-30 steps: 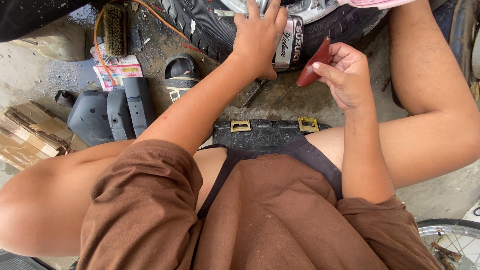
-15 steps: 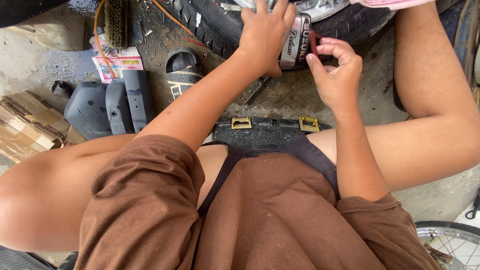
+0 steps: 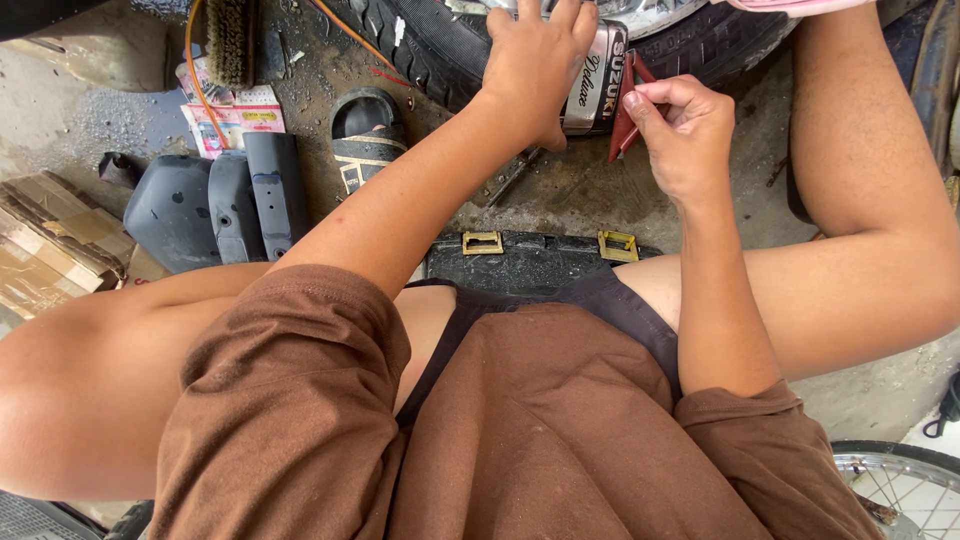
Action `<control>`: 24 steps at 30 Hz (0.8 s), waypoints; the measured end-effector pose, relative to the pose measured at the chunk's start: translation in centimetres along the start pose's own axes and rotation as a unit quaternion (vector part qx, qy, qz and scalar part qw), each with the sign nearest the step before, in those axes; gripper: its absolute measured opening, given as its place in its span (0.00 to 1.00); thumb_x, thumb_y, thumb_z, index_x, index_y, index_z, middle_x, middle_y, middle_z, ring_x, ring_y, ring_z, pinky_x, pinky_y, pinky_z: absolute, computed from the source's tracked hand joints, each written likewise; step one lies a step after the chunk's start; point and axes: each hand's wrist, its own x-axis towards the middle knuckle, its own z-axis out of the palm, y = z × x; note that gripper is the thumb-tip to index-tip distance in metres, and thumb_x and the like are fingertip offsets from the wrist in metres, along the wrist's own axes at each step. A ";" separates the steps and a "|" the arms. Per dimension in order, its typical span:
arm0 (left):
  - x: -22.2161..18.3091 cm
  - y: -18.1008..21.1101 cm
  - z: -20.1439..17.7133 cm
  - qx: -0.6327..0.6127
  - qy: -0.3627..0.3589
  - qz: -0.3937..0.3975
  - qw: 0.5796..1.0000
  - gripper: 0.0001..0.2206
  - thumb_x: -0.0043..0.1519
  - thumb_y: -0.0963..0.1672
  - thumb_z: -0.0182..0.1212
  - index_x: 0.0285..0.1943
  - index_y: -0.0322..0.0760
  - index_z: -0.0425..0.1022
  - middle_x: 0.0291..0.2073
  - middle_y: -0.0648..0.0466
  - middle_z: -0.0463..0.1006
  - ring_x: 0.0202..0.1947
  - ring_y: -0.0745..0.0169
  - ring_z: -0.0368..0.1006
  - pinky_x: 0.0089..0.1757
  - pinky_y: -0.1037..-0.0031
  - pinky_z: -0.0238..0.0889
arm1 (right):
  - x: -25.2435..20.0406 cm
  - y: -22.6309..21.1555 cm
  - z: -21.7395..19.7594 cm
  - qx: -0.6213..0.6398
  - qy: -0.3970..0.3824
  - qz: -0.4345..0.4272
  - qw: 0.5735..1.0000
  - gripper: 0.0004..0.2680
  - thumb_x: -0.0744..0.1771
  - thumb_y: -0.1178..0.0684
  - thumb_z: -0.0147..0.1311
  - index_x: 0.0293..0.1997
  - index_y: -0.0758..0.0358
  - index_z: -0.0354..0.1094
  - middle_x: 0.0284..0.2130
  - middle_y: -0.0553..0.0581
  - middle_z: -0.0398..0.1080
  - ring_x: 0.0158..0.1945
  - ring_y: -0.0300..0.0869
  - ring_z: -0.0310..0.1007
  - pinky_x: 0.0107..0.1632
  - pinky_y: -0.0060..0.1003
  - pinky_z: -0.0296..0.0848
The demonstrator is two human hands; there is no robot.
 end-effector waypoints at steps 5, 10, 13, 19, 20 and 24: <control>0.1 0.1 0.3 0.000 -0.003 0.004 1.000 0.67 0.25 0.71 0.72 0.74 0.44 0.51 0.65 0.60 0.61 0.53 0.52 0.68 0.37 0.56 0.68 | 0.0 0.2 0.6 0.089 0.032 0.072 0.993 0.04 0.70 0.61 0.65 0.47 0.69 0.77 0.37 0.56 0.78 0.37 0.33 0.75 0.37 0.28 0.82; 0.4 0.1 0.5 -0.013 -0.009 0.005 1.000 0.68 0.22 0.71 0.73 0.73 0.44 0.52 0.63 0.60 0.63 0.51 0.54 0.69 0.36 0.56 0.67 | -0.2 -2.0 0.8 0.072 0.028 0.056 0.995 0.03 0.71 0.65 0.61 0.48 0.67 0.73 0.36 0.58 0.77 0.38 0.37 0.78 0.42 0.28 0.80; 0.4 0.1 0.5 -0.028 -0.011 0.006 1.000 0.66 0.22 0.70 0.74 0.70 0.46 0.54 0.60 0.62 0.64 0.49 0.57 0.69 0.34 0.58 0.67 | -0.4 -2.2 1.2 0.105 0.034 0.072 0.991 0.03 0.71 0.65 0.60 0.46 0.68 0.71 0.33 0.60 0.76 0.31 0.41 0.78 0.34 0.32 0.81; 0.5 0.1 0.3 -0.017 -0.019 0.019 0.999 0.59 0.24 0.71 0.71 0.64 0.46 0.60 0.50 0.61 0.64 0.42 0.62 0.66 0.25 0.65 0.62 | -0.9 -1.9 2.6 0.055 0.098 0.029 0.993 0.05 0.69 0.67 0.63 0.44 0.68 0.71 0.35 0.58 0.76 0.36 0.34 0.73 0.41 0.26 0.77; 0.5 0.1 0.2 -0.019 -0.021 0.019 0.999 0.59 0.24 0.71 0.71 0.64 0.46 0.61 0.50 0.61 0.63 0.43 0.62 0.65 0.26 0.65 0.63 | -1.0 -2.5 2.9 0.040 0.103 0.019 0.994 0.05 0.69 0.69 0.61 0.44 0.69 0.71 0.35 0.59 0.75 0.36 0.36 0.74 0.41 0.27 0.78; 0.8 0.3 1.1 -0.009 -0.019 0.026 0.999 0.58 0.27 0.70 0.71 0.66 0.46 0.59 0.51 0.62 0.68 0.46 0.61 0.69 0.31 0.60 0.69 | 0.4 -2.8 3.7 0.031 0.112 -0.002 0.993 0.05 0.70 0.70 0.59 0.44 0.69 0.70 0.32 0.59 0.74 0.29 0.37 0.71 0.29 0.28 0.73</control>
